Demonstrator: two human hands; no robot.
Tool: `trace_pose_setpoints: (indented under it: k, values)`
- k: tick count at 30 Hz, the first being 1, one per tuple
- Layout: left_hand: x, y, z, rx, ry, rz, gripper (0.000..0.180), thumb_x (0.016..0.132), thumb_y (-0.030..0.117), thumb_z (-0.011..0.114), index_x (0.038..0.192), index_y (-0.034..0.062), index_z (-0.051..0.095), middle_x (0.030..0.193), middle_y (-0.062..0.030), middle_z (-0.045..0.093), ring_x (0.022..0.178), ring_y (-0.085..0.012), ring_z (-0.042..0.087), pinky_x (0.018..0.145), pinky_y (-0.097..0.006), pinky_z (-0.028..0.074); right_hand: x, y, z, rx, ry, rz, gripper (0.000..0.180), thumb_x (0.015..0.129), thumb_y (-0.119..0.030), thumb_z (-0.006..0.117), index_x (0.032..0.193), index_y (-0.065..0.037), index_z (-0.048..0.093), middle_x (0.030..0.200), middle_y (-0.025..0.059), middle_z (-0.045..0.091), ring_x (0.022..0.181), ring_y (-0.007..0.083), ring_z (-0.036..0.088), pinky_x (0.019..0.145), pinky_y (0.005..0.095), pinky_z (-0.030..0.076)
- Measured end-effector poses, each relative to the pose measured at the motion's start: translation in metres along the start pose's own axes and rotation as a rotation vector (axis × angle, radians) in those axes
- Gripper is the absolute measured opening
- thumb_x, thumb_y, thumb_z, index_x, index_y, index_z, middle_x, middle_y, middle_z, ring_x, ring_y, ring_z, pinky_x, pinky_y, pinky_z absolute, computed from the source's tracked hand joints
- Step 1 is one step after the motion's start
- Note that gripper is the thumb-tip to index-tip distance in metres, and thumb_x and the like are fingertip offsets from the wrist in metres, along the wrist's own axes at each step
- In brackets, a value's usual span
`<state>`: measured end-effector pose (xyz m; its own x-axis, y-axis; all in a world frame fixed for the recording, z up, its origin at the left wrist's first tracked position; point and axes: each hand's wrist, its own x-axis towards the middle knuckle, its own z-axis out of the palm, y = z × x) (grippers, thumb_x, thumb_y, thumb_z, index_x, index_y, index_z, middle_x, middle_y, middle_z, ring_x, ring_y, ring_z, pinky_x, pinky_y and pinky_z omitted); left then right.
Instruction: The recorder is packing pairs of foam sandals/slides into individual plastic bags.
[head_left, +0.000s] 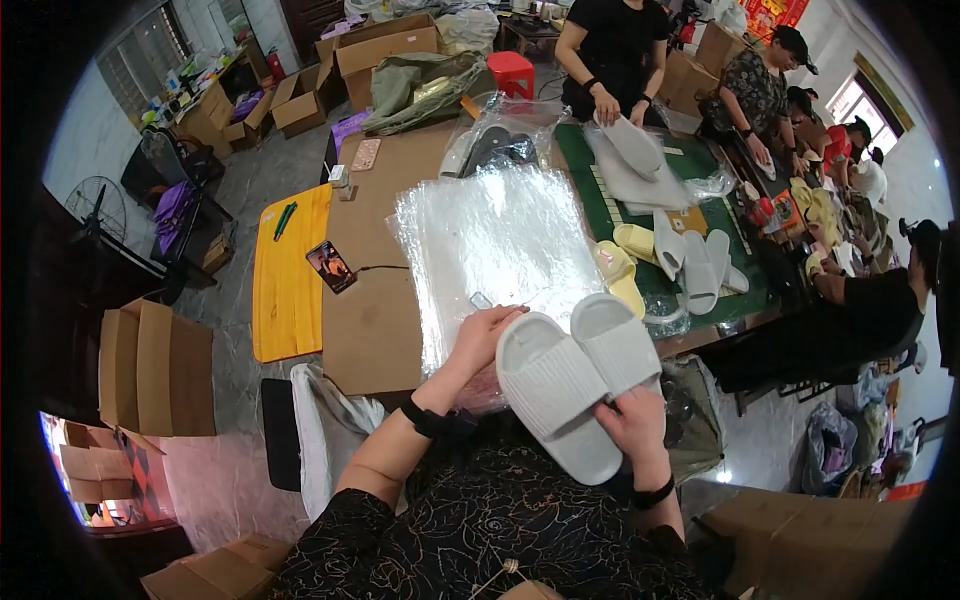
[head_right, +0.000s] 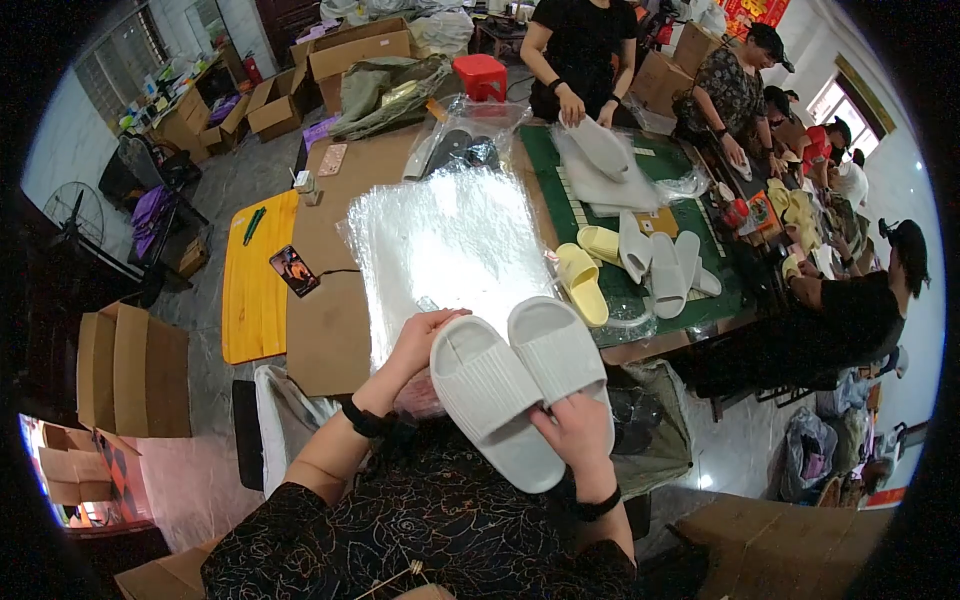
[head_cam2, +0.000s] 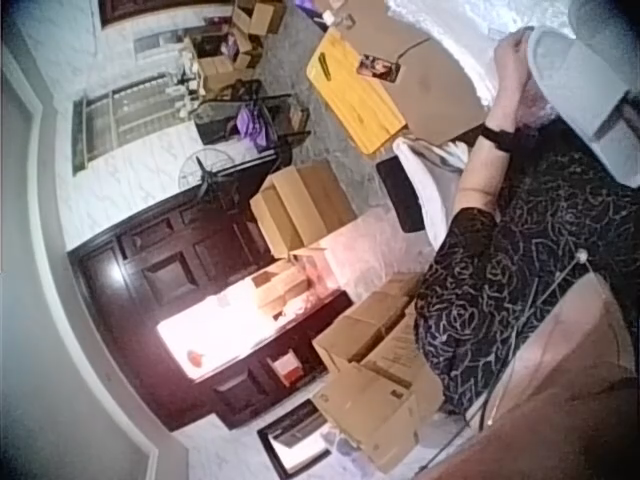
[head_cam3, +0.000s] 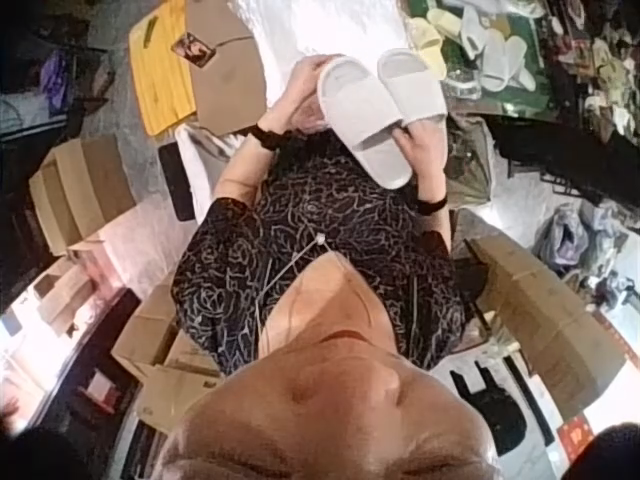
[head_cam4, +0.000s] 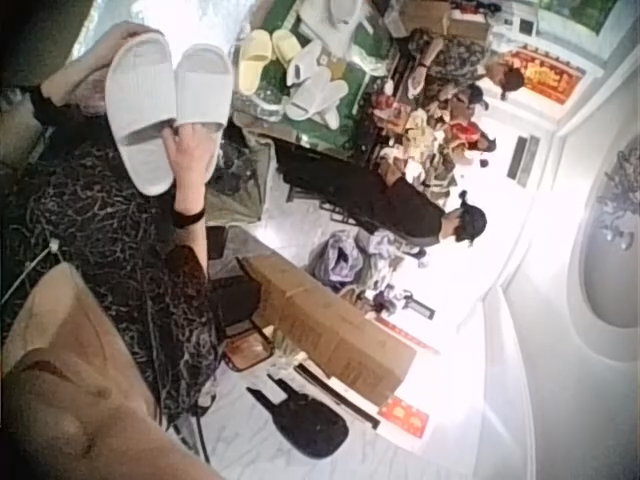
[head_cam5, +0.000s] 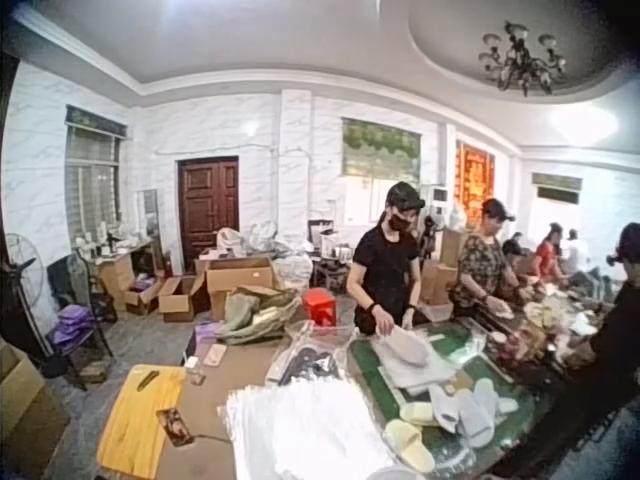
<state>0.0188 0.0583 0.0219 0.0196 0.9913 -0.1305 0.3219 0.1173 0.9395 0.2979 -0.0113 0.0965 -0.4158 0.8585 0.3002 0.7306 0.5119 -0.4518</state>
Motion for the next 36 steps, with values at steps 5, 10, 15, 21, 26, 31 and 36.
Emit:
trace_pose_setpoints:
  k: [5, 10, 15, 21, 26, 31, 36]
  values:
    - [-0.002, 0.001, -0.01, -0.19, -0.066, 0.002, 0.036, 0.103, 0.023, 0.047, 0.128, 0.0007, 0.06, 0.124, -0.0145, 0.065, 0.117, -0.0203, 0.06, 0.098, -0.03, 0.046, 0.011, 0.012, 0.024, -0.122, 0.066, 0.109, 0.02, 0.08, -0.023, 0.074, 0.079, -0.007, 0.061, 0.073, 0.0107, 0.06, 0.066, 0.0328, 0.061, 0.055, 0.0442, 0.046]
    - [-0.019, 0.031, -0.013, -0.012, -0.061, 0.108, 0.04, 0.102, 0.024, 0.045, 0.137, 0.0053, 0.053, 0.135, -0.019, 0.057, 0.126, -0.0272, 0.054, 0.105, -0.034, 0.041, 0.011, 0.009, 0.022, -0.13, 0.083, 0.08, 0.021, 0.08, -0.023, 0.074, 0.079, -0.007, 0.061, 0.072, 0.0106, 0.059, 0.065, 0.032, 0.06, 0.054, 0.0434, 0.046]
    - [-0.027, 0.044, -0.005, 0.605, 0.029, 0.557, 0.044, 0.098, 0.021, 0.047, 0.141, 0.0145, 0.049, 0.15, -0.018, 0.039, 0.138, -0.0421, 0.035, 0.115, -0.048, 0.028, 0.022, -0.009, 0.024, -0.13, -0.006, 0.015, 0.02, 0.081, -0.023, 0.071, 0.08, -0.006, 0.062, 0.074, 0.0135, 0.06, 0.067, 0.0344, 0.061, 0.058, 0.0449, 0.047]
    - [-0.042, 0.057, 0.0, 0.59, -0.095, 0.636, 0.045, 0.098, 0.021, 0.046, 0.144, 0.0166, 0.047, 0.157, -0.0118, 0.03, 0.146, -0.0378, 0.022, 0.117, -0.055, 0.017, 0.053, -0.004, 0.046, -0.088, 0.021, 0.018, 0.023, 0.083, -0.026, 0.07, 0.083, -0.005, 0.06, 0.077, 0.0141, 0.06, 0.07, 0.035, 0.062, 0.059, 0.0461, 0.048]
    - [-0.055, 0.068, 0.002, 0.467, -0.202, 0.695, 0.047, 0.1, 0.02, 0.043, 0.147, 0.0155, 0.043, 0.159, -0.0096, 0.027, 0.148, -0.0341, 0.017, 0.119, -0.052, 0.013, 0.078, 0.019, 0.079, -0.108, 0.104, 0.053, 0.021, 0.086, -0.023, 0.065, 0.084, -0.004, 0.057, 0.08, 0.0176, 0.06, 0.075, 0.0405, 0.061, 0.064, 0.0491, 0.048]
    - [-0.061, 0.072, -0.008, 0.33, -0.31, 0.751, 0.045, 0.101, 0.02, 0.042, 0.146, 0.0127, 0.044, 0.159, -0.0084, 0.026, 0.149, -0.0333, 0.015, 0.12, -0.046, 0.015, 0.12, -0.01, 0.094, -0.015, -0.046, 0.107, 0.025, 0.089, -0.027, 0.064, 0.082, -0.003, 0.056, 0.079, 0.0185, 0.059, 0.076, 0.0392, 0.06, 0.064, 0.0476, 0.046]
    - [-0.069, 0.074, -0.021, 0.236, -0.409, 0.697, 0.044, 0.101, 0.02, 0.042, 0.144, 0.0123, 0.045, 0.158, -0.0097, 0.028, 0.148, -0.0331, 0.016, 0.12, -0.045, 0.017, 0.154, -0.029, 0.087, 0.163, -0.015, 0.11, 0.031, 0.093, -0.029, 0.06, 0.082, -0.001, 0.056, 0.081, 0.0222, 0.059, 0.076, 0.0432, 0.059, 0.067, 0.05, 0.045]
